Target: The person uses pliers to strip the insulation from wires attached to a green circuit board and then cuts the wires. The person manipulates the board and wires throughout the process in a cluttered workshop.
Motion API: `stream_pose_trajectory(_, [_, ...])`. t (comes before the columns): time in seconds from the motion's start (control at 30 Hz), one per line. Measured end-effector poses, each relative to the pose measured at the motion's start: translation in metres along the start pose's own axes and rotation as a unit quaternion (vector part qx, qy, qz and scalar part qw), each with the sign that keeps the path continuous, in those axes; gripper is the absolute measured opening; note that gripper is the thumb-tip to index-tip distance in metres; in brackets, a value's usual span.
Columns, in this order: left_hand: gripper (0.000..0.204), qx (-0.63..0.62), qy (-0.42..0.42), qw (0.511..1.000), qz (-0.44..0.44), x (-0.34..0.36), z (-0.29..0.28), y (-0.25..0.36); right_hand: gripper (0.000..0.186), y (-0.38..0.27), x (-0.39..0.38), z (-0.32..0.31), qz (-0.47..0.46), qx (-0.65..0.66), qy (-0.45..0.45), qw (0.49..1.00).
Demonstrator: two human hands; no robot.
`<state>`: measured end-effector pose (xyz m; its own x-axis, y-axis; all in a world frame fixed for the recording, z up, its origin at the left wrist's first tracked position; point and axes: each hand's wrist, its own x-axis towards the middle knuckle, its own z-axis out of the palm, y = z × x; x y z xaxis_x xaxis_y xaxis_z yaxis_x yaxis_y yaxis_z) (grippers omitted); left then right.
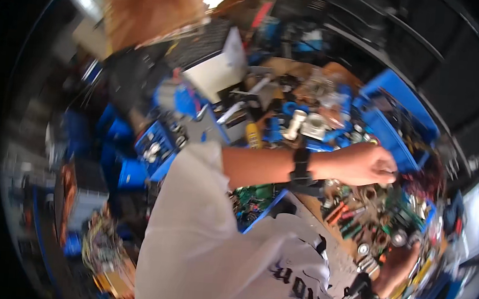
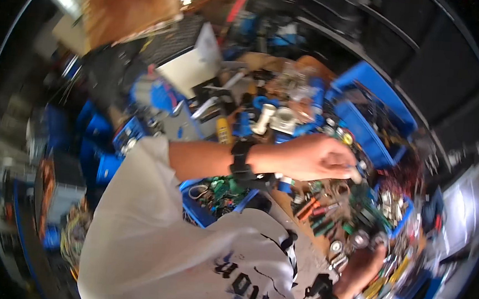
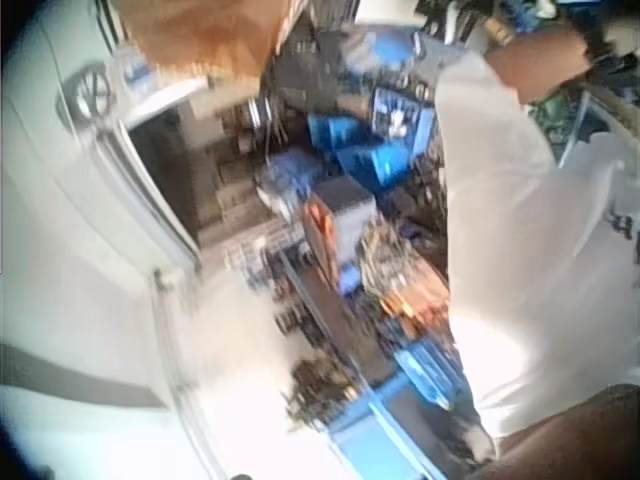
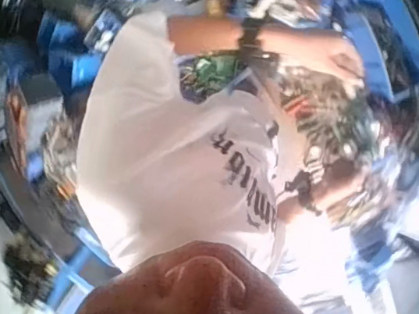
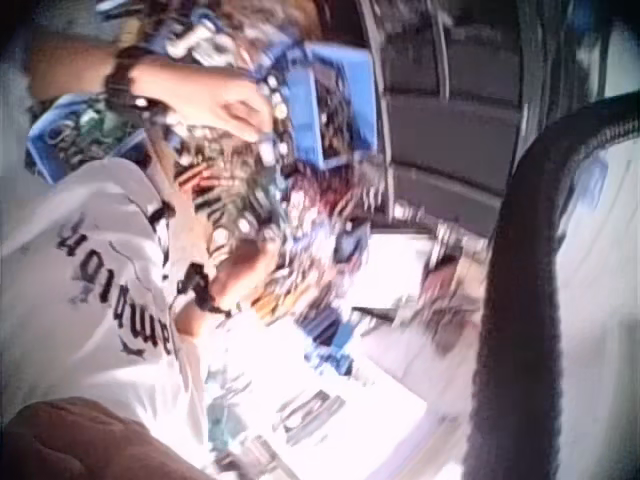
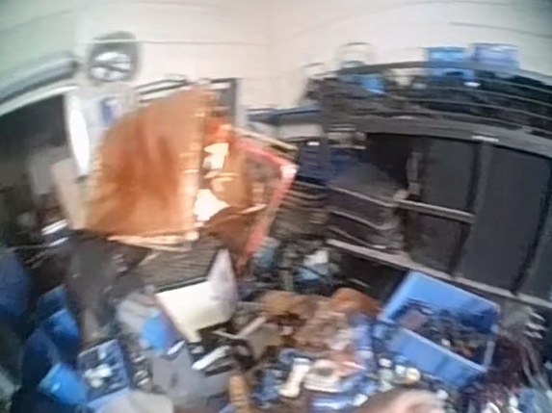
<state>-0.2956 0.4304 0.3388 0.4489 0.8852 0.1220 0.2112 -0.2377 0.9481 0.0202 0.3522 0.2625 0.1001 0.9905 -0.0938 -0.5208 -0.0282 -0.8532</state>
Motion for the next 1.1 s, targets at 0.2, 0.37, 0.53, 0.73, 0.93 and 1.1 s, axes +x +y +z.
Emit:
stream_pose_trajectory(0.2, [0.018,-0.213,0.268,0.935,0.097,-0.055,-0.002,0.009,0.052,-0.011,0.022,0.012,-0.005,-0.045,0.001,0.999])
stream_pose_trajectory(0.37, [0.019,-0.202,0.509,0.836,-0.043,-0.156,0.051,-0.069,0.045,-0.001,0.023,0.065,-0.015,-0.044,-0.094,0.994])
stream_pose_trajectory(0.53, [0.027,-0.159,0.354,0.92,-0.057,-0.154,0.017,-0.038,0.042,-0.004,0.03,0.104,-0.002,-0.068,-0.151,0.986])
stream_pose_trajectory(0.73, [0.06,-0.293,0.302,0.907,-0.017,-0.119,0.052,-0.001,0.045,0.015,0.007,0.146,-0.068,-0.192,-0.193,0.96])
stream_pose_trajectory(0.93, [0.092,-0.454,0.215,0.865,0.021,-0.079,0.082,0.018,0.058,-0.006,-0.009,0.155,-0.303,-0.422,-0.274,0.809])
stream_pose_trajectory(1.1, [0.091,-0.537,0.141,0.832,0.0,-0.057,0.097,0.004,0.057,-0.014,-0.025,0.134,-0.323,-0.476,-0.247,0.78])
